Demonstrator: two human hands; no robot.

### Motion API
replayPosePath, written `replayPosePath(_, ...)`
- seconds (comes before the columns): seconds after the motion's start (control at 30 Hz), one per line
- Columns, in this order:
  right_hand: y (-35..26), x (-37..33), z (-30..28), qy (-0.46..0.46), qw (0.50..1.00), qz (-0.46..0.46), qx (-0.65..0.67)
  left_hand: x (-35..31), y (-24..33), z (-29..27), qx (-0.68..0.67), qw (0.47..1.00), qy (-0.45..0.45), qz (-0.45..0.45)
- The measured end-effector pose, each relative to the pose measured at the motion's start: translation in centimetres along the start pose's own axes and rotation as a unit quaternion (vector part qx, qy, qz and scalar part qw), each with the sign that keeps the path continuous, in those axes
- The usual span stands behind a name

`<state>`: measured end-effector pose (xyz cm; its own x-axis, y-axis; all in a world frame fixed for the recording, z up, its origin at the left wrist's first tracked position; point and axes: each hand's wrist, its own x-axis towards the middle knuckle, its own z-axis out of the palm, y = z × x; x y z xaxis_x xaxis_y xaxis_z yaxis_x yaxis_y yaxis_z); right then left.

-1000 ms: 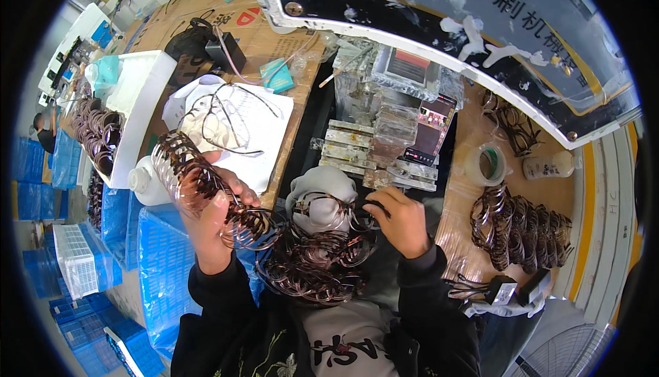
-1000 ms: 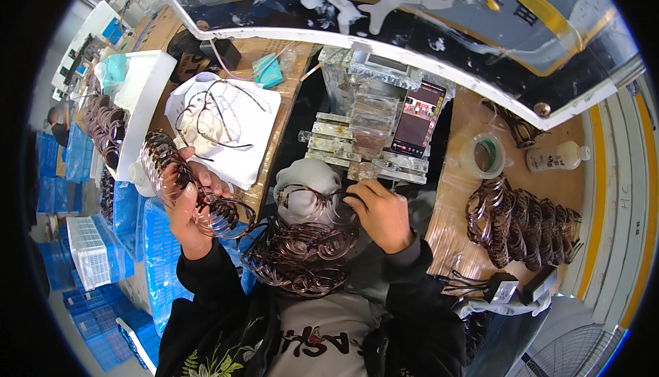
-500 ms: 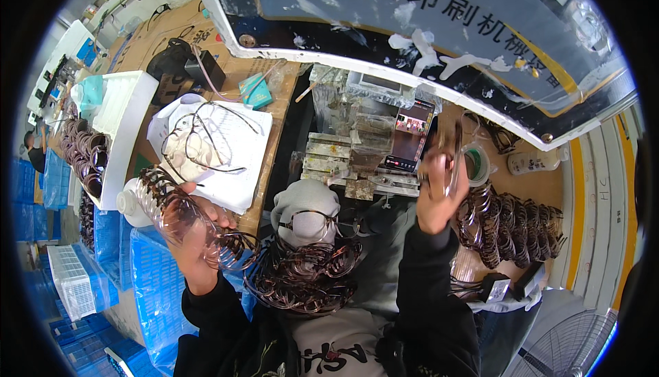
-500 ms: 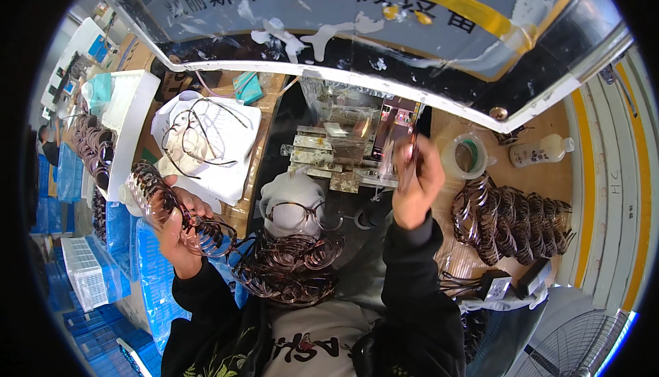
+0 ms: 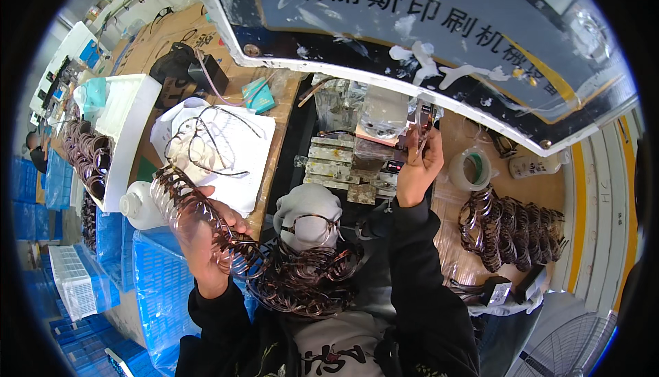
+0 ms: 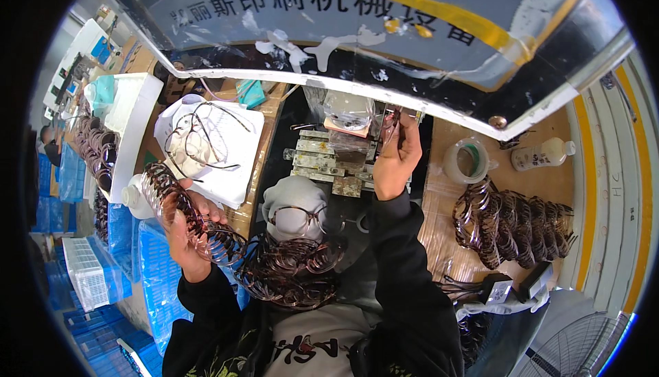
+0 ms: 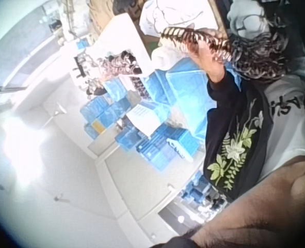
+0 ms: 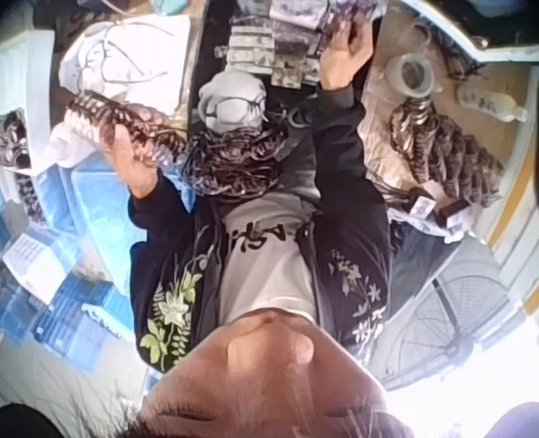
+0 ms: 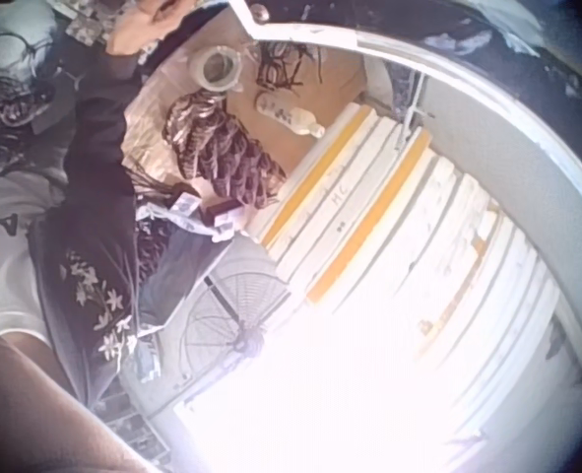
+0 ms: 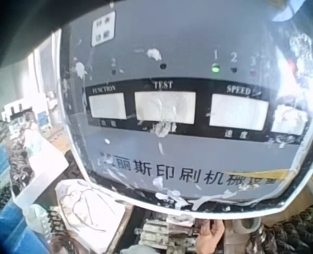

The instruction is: The person repeatedly picks up bundles of eyeglasses, separates them, and places them into a blue basket. The person also uses a small handheld device to scan or check the glasses before placing them in the basket.

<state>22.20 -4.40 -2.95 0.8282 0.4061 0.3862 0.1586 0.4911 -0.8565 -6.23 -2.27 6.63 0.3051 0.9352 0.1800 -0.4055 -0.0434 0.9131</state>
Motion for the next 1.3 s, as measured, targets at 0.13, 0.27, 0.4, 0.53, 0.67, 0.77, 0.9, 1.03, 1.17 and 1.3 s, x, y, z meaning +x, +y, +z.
replayPosePath(0.13, -3.7, -2.6, -0.1, 0.012, 1.000, -0.002, -0.016, 0.2, -0.2, 0.7, -0.124, 0.991, 0.000, -0.044)
replayPosePath(0.27, -7.9, -6.5, 0.7, -0.060, 0.989, -0.133, -0.034, 0.2, 0.1, 1.5, -0.187, 0.978, -0.044, -0.081)
replayPosePath(0.4, -9.1, -7.7, 0.4, -0.134, 0.933, -0.309, -0.124, 0.1, 0.0, 2.5, -0.159, 0.982, -0.018, -0.104)
replayPosePath(0.53, -9.4, -8.4, -0.3, -0.216, 0.887, -0.382, -0.142, 0.0, 0.3, 2.9, -0.182, 0.976, -0.018, -0.121)
replayPosePath(0.67, -10.8, -9.1, 0.2, -0.301, 0.874, -0.360, -0.123, 0.0, 0.4, 2.6, -0.238, 0.950, 0.025, -0.202)
replayPosePath(0.77, -11.9, -9.2, 1.8, -0.307, 0.871, -0.329, -0.199, 0.1, 0.1, 2.4, -0.237, 0.954, 0.000, -0.186)
replayPosePath(0.9, -14.0, -9.7, 2.9, -0.336, 0.860, -0.333, -0.190, 0.2, -0.5, 2.6, -0.129, 0.988, -0.018, -0.081)
replayPosePath(1.03, -14.7, -10.3, 3.5, -0.374, 0.849, -0.287, -0.239, 0.2, -0.4, 3.3, -0.274, 0.960, -0.041, -0.029)
replayPosePath(1.17, -14.2, -10.9, 4.0, -0.350, 0.854, -0.314, -0.223, 0.5, 0.2, 3.5, -0.328, 0.942, -0.072, -0.020)
replayPosePath(1.3, -14.1, -11.2, 4.3, -0.330, 0.861, -0.247, -0.299, 0.5, 0.4, 3.6, -0.334, 0.939, -0.073, -0.023)
